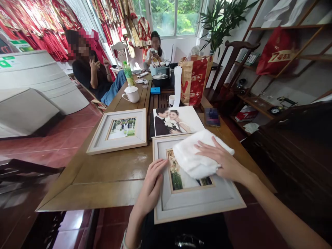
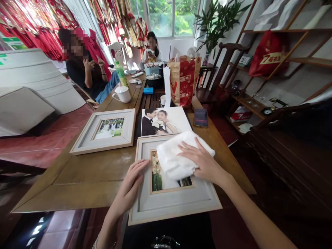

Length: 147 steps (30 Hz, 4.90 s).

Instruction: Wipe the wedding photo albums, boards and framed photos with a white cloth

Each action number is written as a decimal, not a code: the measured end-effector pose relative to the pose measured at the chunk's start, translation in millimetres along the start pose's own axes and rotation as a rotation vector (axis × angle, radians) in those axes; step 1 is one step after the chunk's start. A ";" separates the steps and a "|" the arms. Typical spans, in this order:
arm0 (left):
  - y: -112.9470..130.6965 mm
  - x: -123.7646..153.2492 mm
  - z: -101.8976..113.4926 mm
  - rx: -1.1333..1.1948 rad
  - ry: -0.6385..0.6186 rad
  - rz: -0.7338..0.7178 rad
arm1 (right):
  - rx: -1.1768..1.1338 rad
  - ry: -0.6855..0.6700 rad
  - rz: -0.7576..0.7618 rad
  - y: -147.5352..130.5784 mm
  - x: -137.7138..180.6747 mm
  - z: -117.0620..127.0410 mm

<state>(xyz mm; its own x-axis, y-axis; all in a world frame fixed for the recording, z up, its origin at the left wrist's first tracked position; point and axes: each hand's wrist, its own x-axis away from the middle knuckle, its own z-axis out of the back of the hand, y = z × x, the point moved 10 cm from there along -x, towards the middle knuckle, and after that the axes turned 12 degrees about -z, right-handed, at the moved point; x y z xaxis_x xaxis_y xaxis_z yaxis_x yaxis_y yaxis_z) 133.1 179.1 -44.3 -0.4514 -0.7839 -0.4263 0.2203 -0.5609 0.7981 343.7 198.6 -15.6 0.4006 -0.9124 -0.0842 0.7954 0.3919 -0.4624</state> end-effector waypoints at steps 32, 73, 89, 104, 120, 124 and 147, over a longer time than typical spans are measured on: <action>2.3 1.3 -0.6 0.010 -0.032 -0.030 | 0.150 0.007 -0.132 -31.0 -43.4 -17.5; -5.8 6.5 -3.0 0.006 0.008 0.006 | 0.034 -0.143 -0.149 -56.4 -13.7 -35.2; -7.8 7.7 -1.7 0.003 0.022 0.061 | -0.168 -0.380 -0.162 -64.4 52.8 -18.6; -8.9 8.4 -0.2 -0.004 0.056 0.058 | -0.123 -0.269 -0.137 -94.8 25.5 -46.2; -8.0 8.0 -2.6 -0.009 0.021 0.044 | -0.020 -0.113 -0.247 -69.6 -18.6 -36.0; -9.1 8.1 -1.6 -0.012 0.031 0.060 | -0.063 -0.233 -0.199 -87.5 -0.5 -41.0; -6.9 7.1 -1.4 -0.001 0.039 0.075 | -0.061 -0.330 -0.178 -98.8 20.6 -40.8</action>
<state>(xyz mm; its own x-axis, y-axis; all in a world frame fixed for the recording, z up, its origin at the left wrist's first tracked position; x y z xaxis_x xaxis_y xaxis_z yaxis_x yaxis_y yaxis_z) 129.5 177.0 -53.4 -0.4000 -0.8332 -0.3818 0.2532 -0.5008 0.8277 254.8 136.2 -7.7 0.3916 -0.8744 0.2866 0.8413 0.2141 -0.4964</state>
